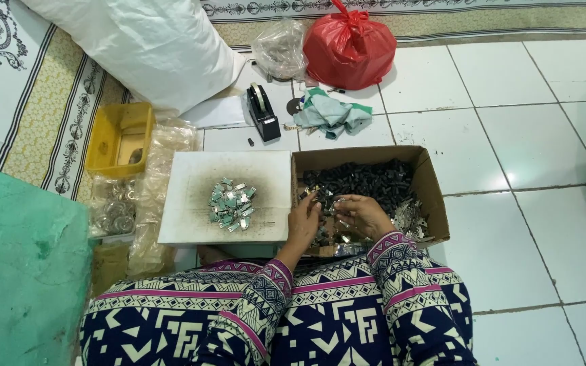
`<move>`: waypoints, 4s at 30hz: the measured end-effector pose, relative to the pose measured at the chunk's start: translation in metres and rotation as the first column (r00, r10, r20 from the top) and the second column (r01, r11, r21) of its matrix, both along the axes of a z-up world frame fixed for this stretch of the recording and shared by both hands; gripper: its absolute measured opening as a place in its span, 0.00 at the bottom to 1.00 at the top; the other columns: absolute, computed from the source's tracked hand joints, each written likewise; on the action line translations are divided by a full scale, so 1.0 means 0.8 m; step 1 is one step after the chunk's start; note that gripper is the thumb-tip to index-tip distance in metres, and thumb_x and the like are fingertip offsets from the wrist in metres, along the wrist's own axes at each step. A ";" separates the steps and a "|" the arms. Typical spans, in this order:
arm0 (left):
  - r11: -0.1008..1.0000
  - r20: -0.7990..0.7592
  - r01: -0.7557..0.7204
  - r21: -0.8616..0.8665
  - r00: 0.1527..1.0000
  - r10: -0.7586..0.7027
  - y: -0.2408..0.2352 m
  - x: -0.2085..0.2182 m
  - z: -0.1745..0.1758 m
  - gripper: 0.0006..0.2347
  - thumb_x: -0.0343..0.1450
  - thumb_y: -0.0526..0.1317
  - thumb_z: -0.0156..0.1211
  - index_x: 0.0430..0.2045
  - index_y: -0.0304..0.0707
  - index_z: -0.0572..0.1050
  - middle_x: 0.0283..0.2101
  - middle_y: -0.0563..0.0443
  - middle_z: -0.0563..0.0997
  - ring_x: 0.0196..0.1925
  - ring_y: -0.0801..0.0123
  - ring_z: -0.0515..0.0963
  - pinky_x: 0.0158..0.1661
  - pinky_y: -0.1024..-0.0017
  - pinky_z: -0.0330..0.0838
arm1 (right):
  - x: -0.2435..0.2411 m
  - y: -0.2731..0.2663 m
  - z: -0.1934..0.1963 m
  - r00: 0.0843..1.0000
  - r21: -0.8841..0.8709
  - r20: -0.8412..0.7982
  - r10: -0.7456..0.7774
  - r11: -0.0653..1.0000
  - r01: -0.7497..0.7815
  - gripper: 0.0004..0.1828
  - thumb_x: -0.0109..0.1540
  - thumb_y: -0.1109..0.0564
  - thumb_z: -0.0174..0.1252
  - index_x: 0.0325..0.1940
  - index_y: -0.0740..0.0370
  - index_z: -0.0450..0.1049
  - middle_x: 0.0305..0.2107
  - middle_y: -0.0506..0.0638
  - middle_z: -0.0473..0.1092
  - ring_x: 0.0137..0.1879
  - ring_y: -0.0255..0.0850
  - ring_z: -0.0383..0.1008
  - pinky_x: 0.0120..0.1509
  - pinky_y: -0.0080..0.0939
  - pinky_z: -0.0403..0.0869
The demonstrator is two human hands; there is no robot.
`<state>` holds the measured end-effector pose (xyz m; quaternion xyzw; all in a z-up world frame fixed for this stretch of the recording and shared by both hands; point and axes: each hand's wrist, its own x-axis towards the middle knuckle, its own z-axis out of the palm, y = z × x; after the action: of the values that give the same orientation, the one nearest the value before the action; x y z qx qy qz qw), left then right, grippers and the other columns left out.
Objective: Organizing and sorting small metal components from a box onto a flat board on the floor.
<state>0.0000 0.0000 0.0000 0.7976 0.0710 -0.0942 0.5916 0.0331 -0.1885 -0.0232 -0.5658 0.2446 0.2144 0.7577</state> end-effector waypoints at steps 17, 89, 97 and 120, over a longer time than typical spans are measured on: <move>0.738 -0.315 -0.265 -0.620 0.946 0.075 0.017 -0.025 0.024 0.19 0.75 0.36 0.61 0.60 0.27 0.72 0.70 0.20 0.59 0.70 0.31 0.62 0.57 0.51 0.75 | -0.040 0.035 0.099 0.999 0.194 -0.009 0.036 0.981 -0.033 0.25 0.59 0.68 0.61 0.62 0.77 0.71 0.28 0.48 0.64 0.39 0.40 0.73 0.67 0.61 0.74; 0.957 0.590 -0.287 0.047 0.781 0.205 0.231 0.014 0.012 0.19 0.71 0.28 0.55 0.54 0.48 0.79 0.44 0.47 0.86 0.47 0.56 0.85 0.45 0.64 0.80 | 0.037 0.252 0.082 0.679 -0.553 0.571 0.462 0.827 -0.098 0.19 0.60 0.73 0.59 0.53 0.64 0.81 0.43 0.64 0.79 0.54 0.57 0.79 0.59 0.55 0.77; 0.965 0.675 -0.224 0.138 0.734 0.074 0.189 -0.006 -0.003 0.16 0.68 0.28 0.63 0.48 0.45 0.81 0.39 0.50 0.86 0.41 0.60 0.85 0.41 0.67 0.82 | -0.011 0.102 0.104 0.799 -0.673 0.418 0.433 0.738 -0.047 0.18 0.61 0.67 0.61 0.55 0.62 0.81 0.45 0.63 0.79 0.56 0.59 0.77 0.60 0.56 0.76; -0.018 -0.200 0.249 0.968 0.731 -0.653 -0.017 0.008 -0.083 0.04 0.65 0.32 0.67 0.30 0.40 0.83 0.36 0.48 0.84 0.48 0.58 0.76 0.61 0.58 0.51 | -0.002 0.049 -0.068 0.642 -0.924 -0.250 0.725 0.019 -0.381 0.12 0.57 0.56 0.65 0.43 0.58 0.84 0.34 0.57 0.81 0.46 0.55 0.83 0.49 0.54 0.81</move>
<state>0.0063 -0.0133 -0.0663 0.9568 -0.2499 -0.0875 -0.1203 0.0318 -0.1496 -0.0780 -0.9614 -0.0425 0.2244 0.1535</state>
